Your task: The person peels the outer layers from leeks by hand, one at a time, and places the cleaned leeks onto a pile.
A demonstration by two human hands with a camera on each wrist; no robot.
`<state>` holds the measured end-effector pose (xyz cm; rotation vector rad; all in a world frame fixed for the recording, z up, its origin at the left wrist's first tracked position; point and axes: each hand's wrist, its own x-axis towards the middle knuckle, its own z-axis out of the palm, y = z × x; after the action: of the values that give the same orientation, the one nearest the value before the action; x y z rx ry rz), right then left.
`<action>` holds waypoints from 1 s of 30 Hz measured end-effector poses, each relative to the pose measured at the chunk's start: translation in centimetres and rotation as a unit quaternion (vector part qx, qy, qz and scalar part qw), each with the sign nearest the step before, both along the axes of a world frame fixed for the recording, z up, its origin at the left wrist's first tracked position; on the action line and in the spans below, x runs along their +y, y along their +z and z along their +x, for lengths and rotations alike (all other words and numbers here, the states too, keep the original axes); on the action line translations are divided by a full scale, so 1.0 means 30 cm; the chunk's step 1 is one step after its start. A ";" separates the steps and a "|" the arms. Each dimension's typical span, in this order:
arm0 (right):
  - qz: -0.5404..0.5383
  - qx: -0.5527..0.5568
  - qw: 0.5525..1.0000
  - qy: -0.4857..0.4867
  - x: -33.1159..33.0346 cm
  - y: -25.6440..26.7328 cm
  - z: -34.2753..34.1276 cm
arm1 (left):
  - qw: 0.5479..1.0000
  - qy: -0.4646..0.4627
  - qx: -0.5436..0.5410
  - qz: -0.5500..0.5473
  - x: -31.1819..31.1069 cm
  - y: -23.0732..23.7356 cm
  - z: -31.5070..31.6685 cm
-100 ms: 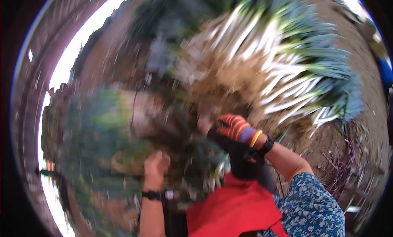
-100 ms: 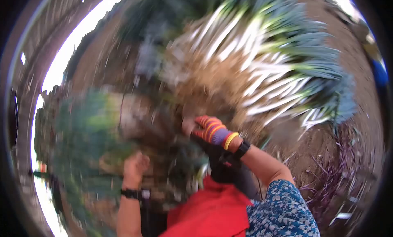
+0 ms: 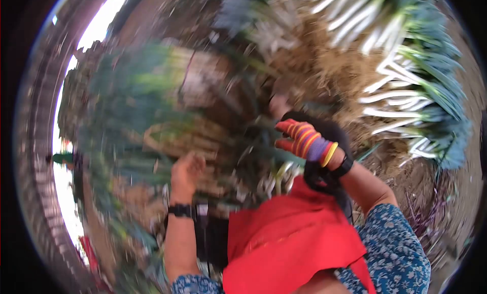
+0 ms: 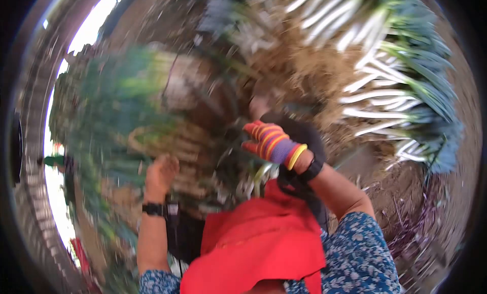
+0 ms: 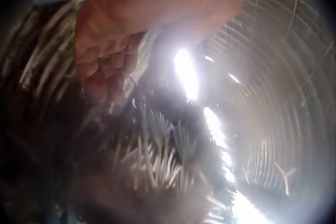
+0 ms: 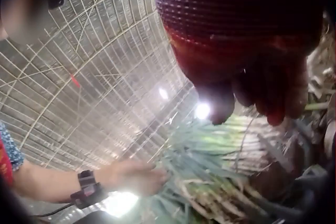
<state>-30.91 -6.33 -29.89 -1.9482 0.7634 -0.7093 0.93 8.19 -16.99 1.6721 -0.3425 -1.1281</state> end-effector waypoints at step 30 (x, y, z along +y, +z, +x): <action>0.135 0.493 0.859 -0.025 -0.120 -1.036 0.255 | 0.876 0.292 0.257 0.285 0.455 -1.223 -0.132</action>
<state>-23.26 -9.92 -60.98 -1.9575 1.4236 0.4520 -3.03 21.85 -53.67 1.6957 0.8633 -1.1986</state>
